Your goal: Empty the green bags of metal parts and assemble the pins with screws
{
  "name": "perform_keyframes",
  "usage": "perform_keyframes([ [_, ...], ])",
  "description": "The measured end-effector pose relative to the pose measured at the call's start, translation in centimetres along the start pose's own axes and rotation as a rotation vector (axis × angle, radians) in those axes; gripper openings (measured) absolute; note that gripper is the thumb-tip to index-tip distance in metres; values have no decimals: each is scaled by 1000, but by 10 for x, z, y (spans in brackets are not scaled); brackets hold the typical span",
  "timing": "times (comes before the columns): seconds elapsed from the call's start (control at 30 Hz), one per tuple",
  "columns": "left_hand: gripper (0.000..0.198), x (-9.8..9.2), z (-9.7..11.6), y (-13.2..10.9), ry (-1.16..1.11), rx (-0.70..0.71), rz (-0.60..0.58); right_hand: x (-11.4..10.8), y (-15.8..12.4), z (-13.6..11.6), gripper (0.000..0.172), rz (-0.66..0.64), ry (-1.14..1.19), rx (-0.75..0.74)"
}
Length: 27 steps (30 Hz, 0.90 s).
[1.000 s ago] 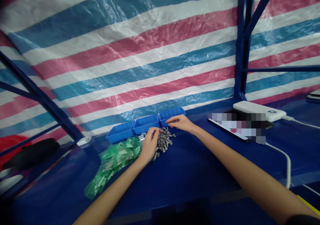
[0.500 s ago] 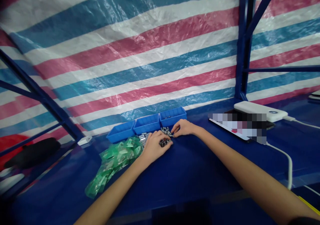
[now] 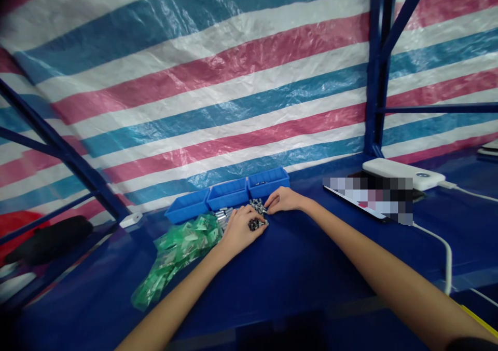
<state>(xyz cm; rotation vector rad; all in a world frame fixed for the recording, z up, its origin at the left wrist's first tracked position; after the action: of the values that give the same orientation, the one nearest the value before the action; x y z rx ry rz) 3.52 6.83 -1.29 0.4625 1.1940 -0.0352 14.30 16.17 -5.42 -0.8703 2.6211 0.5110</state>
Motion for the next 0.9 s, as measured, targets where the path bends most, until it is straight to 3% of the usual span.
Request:
perform_keyframes([
  [0.4, 8, 0, 2, -1, -38, 13, 4, 0, -3, -9, 29, 2, -31, 34],
  [0.67, 21, -25, -10, 0, -258, -109, 251, 14, -6, -44, 40, 72, 365, 29],
  [0.9, 19, -40, -10, -2, -403, -81, 359, 24, -7, -59, 42, 64, 444, 4],
])
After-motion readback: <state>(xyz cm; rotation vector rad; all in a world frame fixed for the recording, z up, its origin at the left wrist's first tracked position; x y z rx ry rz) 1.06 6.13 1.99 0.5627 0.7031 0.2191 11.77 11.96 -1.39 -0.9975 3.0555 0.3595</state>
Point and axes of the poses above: each hand's wrist, its own y-axis towards the middle knuckle, its own x-axis out of the palm, z = x × y, the point moved 8 cm from there along y, towards the middle knuckle, and after that the axes turned 12 degrees about -x, right-handed, at the moved point
